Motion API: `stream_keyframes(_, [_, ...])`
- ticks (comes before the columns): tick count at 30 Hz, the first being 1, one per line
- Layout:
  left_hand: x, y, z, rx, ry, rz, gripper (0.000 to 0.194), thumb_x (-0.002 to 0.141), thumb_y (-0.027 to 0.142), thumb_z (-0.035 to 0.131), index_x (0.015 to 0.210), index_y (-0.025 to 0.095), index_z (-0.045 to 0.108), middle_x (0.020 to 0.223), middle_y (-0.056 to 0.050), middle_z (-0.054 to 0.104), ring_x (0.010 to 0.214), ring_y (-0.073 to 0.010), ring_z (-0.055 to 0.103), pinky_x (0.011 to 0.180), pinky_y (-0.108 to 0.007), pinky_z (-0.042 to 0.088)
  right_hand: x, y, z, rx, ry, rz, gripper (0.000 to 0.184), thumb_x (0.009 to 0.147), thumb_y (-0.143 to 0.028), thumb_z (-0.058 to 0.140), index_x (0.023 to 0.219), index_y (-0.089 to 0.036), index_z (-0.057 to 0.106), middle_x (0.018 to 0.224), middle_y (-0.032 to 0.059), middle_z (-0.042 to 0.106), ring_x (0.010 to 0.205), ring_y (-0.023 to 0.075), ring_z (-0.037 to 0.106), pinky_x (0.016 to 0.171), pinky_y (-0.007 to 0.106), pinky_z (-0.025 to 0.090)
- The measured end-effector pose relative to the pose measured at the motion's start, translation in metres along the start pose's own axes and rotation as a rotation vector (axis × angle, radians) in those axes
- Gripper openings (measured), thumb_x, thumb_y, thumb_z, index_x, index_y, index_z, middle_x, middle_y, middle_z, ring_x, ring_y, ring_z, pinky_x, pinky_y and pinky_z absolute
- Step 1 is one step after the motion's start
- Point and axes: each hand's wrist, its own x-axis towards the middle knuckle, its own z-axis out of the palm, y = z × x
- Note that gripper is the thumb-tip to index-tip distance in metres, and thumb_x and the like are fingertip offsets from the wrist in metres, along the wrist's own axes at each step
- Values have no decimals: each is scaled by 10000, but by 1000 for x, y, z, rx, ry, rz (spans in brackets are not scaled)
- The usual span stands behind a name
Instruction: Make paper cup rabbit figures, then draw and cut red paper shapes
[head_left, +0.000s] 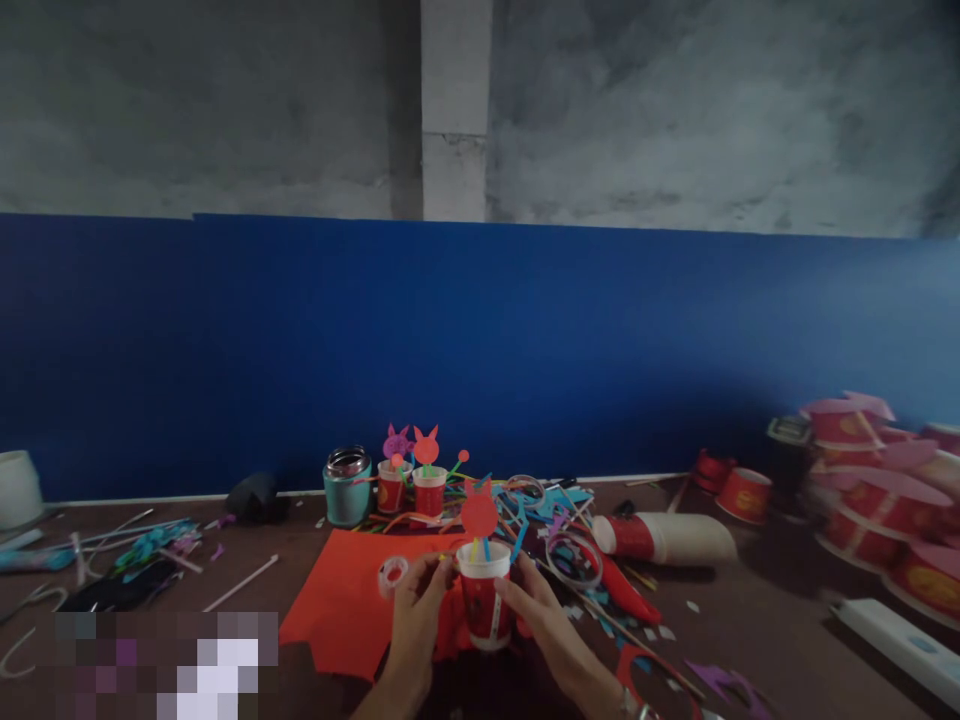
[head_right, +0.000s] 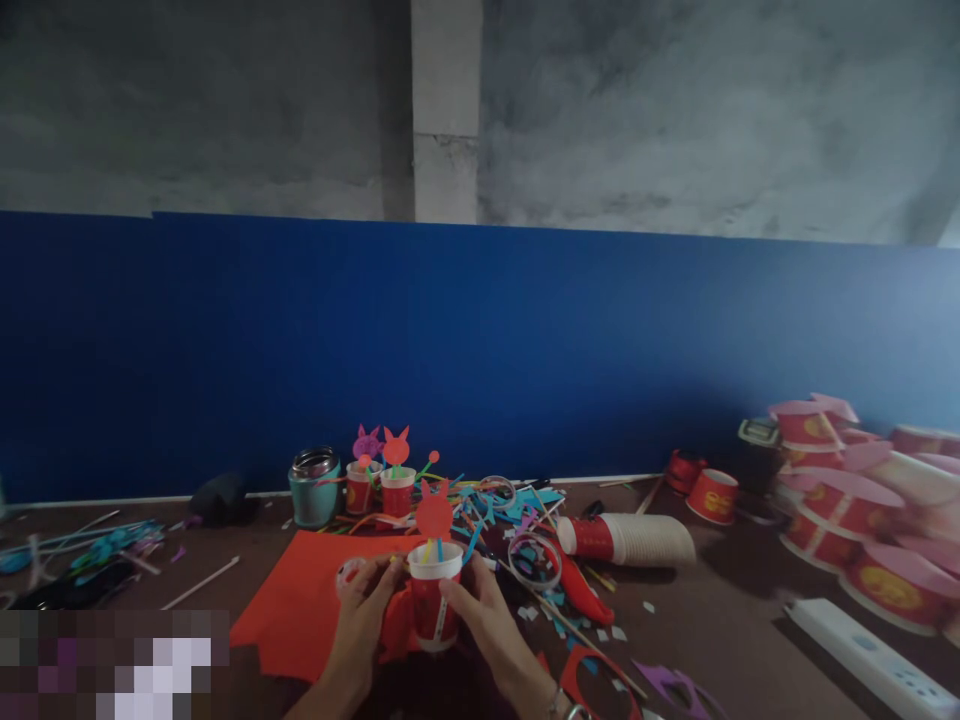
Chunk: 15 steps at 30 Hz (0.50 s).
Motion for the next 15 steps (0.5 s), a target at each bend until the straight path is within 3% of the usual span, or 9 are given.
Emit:
stream_keyframes(5, [-1,-4,1,-41,-40,-73,391,499,474,801,692,145,718,633,-30,675,628,-160,607,610,-236,477,7,14,-3,-4,-28,-64,735,566,-442,787,1215,-221,522,1175,92,624,1127,283,537,985,436,393])
stream_keyframes(10, [-10,5,6,-357,-4,-223,301,477,287,856,692,147,699,633,4,663,561,-101,593,557,-180,471,10,20,-6,-51,-1,-46,709,577,-416,785,1200,-201,522,1159,95,631,1085,274,568,964,419,418])
stream_keyframes(15, [-12,14,11,-434,69,-313,207,535,139,826,682,131,680,584,11,650,488,-79,584,499,-153,486,12,25,-6,-37,5,-61,717,562,-424,782,1194,-202,525,1127,92,646,1043,276,591,924,423,448])
